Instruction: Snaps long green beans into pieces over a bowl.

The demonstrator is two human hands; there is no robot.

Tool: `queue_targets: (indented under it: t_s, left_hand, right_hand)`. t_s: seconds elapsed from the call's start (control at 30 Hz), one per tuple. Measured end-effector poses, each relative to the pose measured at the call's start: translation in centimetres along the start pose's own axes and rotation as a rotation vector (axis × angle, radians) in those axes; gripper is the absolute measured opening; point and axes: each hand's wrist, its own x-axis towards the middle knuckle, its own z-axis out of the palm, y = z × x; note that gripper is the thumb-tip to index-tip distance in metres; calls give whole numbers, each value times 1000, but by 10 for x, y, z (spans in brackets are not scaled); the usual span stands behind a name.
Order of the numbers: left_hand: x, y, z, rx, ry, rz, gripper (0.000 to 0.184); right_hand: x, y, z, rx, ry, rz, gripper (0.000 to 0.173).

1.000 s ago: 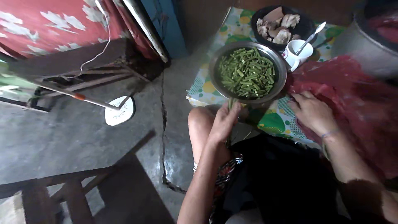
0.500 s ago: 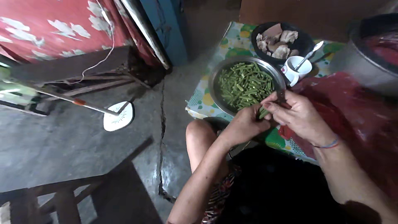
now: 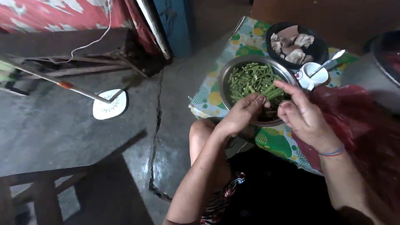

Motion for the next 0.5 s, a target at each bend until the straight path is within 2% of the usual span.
queue_targets:
  t_s: [0.17,0.37,0.5]
  left_hand:
    - [-3,-1,-1,-38,-48,56,26]
    - [1,-6,-3,255,-1,222,28]
    - [3,-9,3,314,25,232,28]
  right_hand:
    - [4,4,7,-86,-1,-36,48]
    - [5,8,11,28,42,16,38]
    - [4,0,22,-74,135,90,37]
